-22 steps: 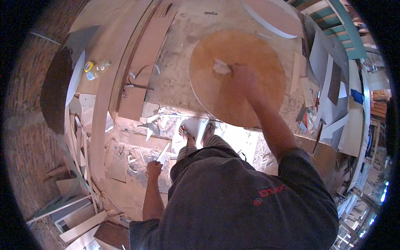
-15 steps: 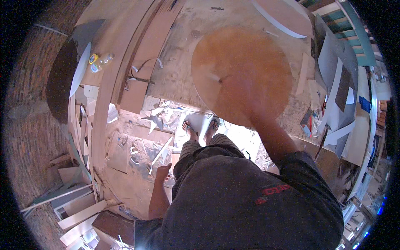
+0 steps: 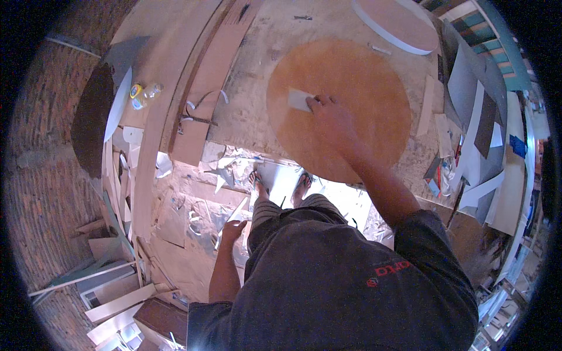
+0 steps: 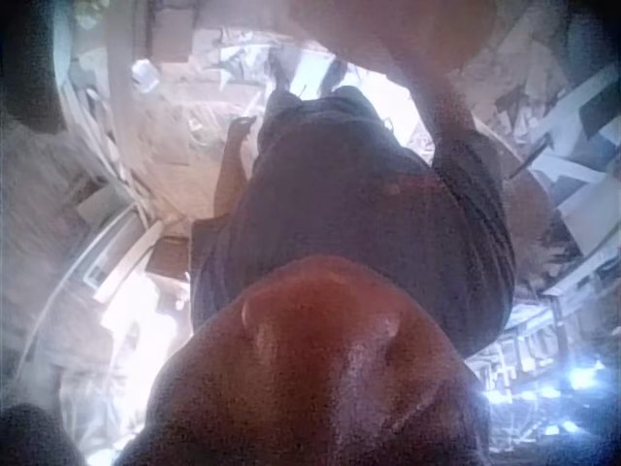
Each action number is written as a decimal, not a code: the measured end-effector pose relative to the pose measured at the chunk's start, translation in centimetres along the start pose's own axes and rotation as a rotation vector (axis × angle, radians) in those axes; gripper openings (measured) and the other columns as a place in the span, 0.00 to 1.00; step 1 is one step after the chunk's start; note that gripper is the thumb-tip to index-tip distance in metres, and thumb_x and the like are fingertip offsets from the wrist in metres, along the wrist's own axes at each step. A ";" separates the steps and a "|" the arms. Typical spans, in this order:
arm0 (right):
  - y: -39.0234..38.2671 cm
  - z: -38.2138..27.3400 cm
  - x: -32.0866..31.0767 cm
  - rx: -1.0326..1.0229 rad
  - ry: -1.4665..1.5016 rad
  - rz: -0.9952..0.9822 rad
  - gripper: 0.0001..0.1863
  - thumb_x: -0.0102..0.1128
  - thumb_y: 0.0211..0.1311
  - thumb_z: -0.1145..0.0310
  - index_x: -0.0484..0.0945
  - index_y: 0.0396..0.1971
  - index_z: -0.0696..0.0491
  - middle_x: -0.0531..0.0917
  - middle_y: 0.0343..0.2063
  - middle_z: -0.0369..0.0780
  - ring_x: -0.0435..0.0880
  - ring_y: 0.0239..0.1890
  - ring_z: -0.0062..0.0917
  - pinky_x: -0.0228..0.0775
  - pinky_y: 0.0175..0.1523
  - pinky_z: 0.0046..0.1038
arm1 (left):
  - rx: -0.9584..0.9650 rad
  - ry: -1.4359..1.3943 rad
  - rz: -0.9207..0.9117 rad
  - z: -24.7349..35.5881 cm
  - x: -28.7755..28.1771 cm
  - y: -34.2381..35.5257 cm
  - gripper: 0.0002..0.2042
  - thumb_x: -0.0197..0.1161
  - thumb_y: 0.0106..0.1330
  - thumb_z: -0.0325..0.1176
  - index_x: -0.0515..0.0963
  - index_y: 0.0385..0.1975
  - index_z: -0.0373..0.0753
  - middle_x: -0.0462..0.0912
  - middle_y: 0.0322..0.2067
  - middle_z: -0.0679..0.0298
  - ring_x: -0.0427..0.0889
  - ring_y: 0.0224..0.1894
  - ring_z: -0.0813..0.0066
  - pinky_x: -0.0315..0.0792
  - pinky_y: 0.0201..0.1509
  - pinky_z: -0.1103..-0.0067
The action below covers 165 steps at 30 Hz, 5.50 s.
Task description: The person applies a liquid finish to a dark rectangular board and a round wooden board using a plastic bottle and a small scraper. They pour the liquid onto each board and spread it evenly across the surface.
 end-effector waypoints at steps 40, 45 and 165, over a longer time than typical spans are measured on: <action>4.7 -10.4 3.6 0.566 0.081 -0.022 0.17 0.62 0.62 0.59 0.87 0.45 0.51 0.88 0.38 0.51 0.87 0.42 0.49 0.77 0.49 0.48 | 0.666 0.243 0.079 12.2 -21.4 8.1 0.21 0.73 0.58 0.46 0.85 0.44 0.35 0.89 0.32 0.53 0.89 0.39 0.55 0.79 0.48 0.66; 4.1 -11.4 -0.4 0.602 0.254 0.172 0.16 0.63 0.61 0.62 0.87 0.46 0.51 0.88 0.40 0.49 0.87 0.43 0.47 0.78 0.50 0.47 | 0.553 0.410 0.012 9.2 -19.4 10.9 0.26 0.71 0.57 0.51 0.85 0.47 0.36 0.89 0.37 0.49 0.87 0.47 0.51 0.78 0.56 0.63; -25.8 10.2 -9.3 0.783 1.084 1.155 0.21 0.70 0.64 0.63 0.80 0.51 0.59 0.88 0.39 0.40 0.88 0.34 0.26 0.81 0.30 0.27 | 1.075 0.939 0.705 53.0 -45.7 -10.2 0.38 0.78 0.47 0.43 0.76 0.65 0.53 0.83 0.47 0.55 0.83 0.52 0.51 0.78 0.55 0.59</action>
Point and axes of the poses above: each hand's wrist, its own y-axis towards the middle knuckle, its own x-axis out of the palm, z = x × y, the point moved 9 cm from there along y, towards the middle knuckle
